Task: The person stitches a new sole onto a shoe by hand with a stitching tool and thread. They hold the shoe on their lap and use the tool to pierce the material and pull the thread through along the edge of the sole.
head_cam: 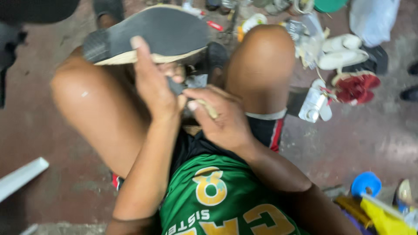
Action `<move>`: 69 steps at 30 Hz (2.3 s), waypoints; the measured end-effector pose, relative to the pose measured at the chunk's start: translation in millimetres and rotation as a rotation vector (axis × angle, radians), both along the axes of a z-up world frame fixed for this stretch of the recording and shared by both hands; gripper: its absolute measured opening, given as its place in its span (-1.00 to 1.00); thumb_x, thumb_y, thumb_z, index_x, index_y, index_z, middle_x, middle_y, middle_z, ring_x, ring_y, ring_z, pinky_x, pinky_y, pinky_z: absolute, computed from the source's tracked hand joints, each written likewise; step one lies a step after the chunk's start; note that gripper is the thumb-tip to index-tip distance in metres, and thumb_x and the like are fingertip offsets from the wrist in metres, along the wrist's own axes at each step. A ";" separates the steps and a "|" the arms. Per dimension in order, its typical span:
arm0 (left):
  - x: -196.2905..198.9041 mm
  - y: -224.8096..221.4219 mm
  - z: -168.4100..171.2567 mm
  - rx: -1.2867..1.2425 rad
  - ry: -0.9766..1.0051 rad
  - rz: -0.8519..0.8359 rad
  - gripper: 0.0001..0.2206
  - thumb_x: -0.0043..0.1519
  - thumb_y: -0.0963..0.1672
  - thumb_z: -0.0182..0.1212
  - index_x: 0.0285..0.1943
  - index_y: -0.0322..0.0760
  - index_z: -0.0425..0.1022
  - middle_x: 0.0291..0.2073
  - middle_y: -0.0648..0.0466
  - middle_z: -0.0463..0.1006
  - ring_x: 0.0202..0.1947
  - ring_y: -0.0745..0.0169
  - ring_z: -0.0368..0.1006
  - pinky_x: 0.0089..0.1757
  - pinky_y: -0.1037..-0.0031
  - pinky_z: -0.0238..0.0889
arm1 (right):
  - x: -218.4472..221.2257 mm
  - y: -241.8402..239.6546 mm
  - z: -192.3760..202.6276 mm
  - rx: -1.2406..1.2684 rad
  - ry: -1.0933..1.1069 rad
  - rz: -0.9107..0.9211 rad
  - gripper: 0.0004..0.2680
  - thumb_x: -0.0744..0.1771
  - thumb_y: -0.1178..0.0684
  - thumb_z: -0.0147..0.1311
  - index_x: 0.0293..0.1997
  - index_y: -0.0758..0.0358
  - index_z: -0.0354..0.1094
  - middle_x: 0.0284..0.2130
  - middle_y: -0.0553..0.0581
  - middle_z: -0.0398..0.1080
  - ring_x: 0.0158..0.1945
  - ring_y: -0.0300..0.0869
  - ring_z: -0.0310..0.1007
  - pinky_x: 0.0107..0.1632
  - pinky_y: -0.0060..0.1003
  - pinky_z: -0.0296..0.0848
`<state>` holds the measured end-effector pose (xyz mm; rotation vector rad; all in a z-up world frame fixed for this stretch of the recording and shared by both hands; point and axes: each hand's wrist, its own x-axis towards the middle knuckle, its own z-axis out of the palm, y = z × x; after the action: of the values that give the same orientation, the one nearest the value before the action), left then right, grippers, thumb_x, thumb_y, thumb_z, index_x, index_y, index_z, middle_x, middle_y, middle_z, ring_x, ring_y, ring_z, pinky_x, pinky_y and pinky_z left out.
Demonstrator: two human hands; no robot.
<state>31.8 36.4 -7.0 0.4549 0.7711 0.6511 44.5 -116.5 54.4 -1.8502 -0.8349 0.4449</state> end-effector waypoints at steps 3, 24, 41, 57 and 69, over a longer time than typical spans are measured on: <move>-5.7 3.1 -1.1 0.093 0.024 -0.022 -0.63 0.36 0.10 0.13 -0.15 -0.26 0.36 -0.55 0.13 0.32 -0.64 0.39 0.20 -0.56 0.52 0.14 | -0.5 0.7 -15.0 0.149 0.260 0.038 -0.83 0.41 0.22 0.06 0.13 0.39 0.41 -0.06 0.16 0.52 0.00 -0.25 0.52 0.10 -0.35 0.51; -16.4 31.8 18.3 0.398 -0.084 -0.223 -0.62 0.55 0.07 0.07 -0.05 -0.35 0.36 -0.45 0.08 0.35 -0.57 0.37 0.18 -0.47 0.55 0.05 | 23.3 -50.1 9.2 0.266 0.419 0.041 -0.79 0.47 0.17 -0.01 0.27 0.36 0.29 -0.02 0.04 0.38 0.03 -0.32 0.38 0.15 -0.41 0.40; -22.3 44.0 0.1 0.279 -0.004 -0.165 -0.58 0.42 0.04 0.29 0.18 -0.37 0.37 -0.17 0.02 0.47 -0.40 0.33 0.29 -0.38 0.57 0.11 | 155.5 -105.0 -311.5 -0.324 -0.257 -0.659 -0.73 0.30 0.03 0.22 0.05 0.32 0.41 -0.24 0.21 0.51 -0.18 -0.10 0.50 -0.12 -0.29 0.48; 35.6 9.1 14.9 0.342 -0.093 -0.275 -0.54 0.32 -0.09 0.32 0.35 -0.38 0.35 0.10 0.03 0.50 0.09 0.22 0.45 0.14 0.40 0.34 | 245.2 -145.4 -280.8 -0.575 -0.508 -0.979 -0.62 0.25 -0.03 0.24 0.07 0.30 0.20 -0.18 0.34 0.46 -0.17 0.27 0.50 -0.13 0.15 0.45; 46.0 -27.0 43.6 0.290 -0.230 -0.422 -0.55 0.27 -0.14 0.31 0.33 -0.35 0.33 0.08 0.08 0.50 0.08 0.27 0.46 0.13 0.44 0.37 | 98.7 -103.6 -181.0 0.461 1.003 -0.854 -0.82 0.37 0.12 -0.11 0.07 0.23 0.30 -0.45 -0.01 0.32 -0.53 -0.30 0.23 -0.52 -0.36 0.26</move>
<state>77.7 9.4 36.5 0.7684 0.3445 0.4086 143.1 -220.1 -126.6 -1.1465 0.4992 0.4804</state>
